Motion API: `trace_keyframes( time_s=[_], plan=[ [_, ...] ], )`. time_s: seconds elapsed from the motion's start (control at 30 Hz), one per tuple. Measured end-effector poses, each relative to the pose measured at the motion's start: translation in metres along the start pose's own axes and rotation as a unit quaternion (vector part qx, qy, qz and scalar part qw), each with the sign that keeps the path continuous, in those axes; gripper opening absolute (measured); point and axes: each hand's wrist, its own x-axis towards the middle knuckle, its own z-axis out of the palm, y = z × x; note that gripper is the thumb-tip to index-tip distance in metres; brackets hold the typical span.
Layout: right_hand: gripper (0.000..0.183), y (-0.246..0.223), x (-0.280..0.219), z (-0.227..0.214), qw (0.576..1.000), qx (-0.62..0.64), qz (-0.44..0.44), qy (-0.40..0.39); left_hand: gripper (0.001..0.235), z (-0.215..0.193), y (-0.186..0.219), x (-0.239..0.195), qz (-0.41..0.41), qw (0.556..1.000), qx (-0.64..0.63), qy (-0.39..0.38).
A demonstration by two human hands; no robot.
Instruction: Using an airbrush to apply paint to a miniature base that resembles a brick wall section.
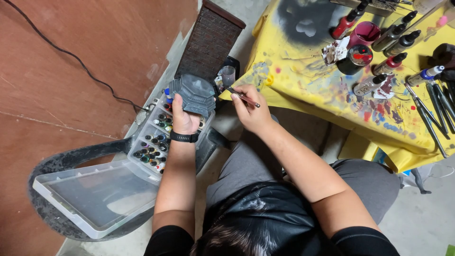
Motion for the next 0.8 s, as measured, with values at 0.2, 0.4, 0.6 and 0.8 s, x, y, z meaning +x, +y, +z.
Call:
trace_keyframes(
  time_s=[0.2,0.4,0.6,0.8],
  plan=[
    [0.014,-0.007,0.001,-0.006,1.0,0.014,0.012,0.005,0.05,-0.023,-0.008,0.004,0.053,0.996,0.069,-0.016],
    [0.021,-0.011,-0.01,-0.014,0.998,0.044,0.002,0.041,0.057,-0.054,-0.017,0.002,0.081,0.994,0.046,-0.049],
    [0.021,-0.021,-0.018,-0.028,0.997,0.042,0.009,0.058,0.065,-0.004,0.004,-0.012,0.024,0.996,-0.059,-0.068],
    [0.022,-0.026,-0.027,-0.039,0.998,0.012,0.005,0.062,0.071,0.004,0.012,-0.012,-0.012,0.994,-0.108,-0.02]
  ],
)
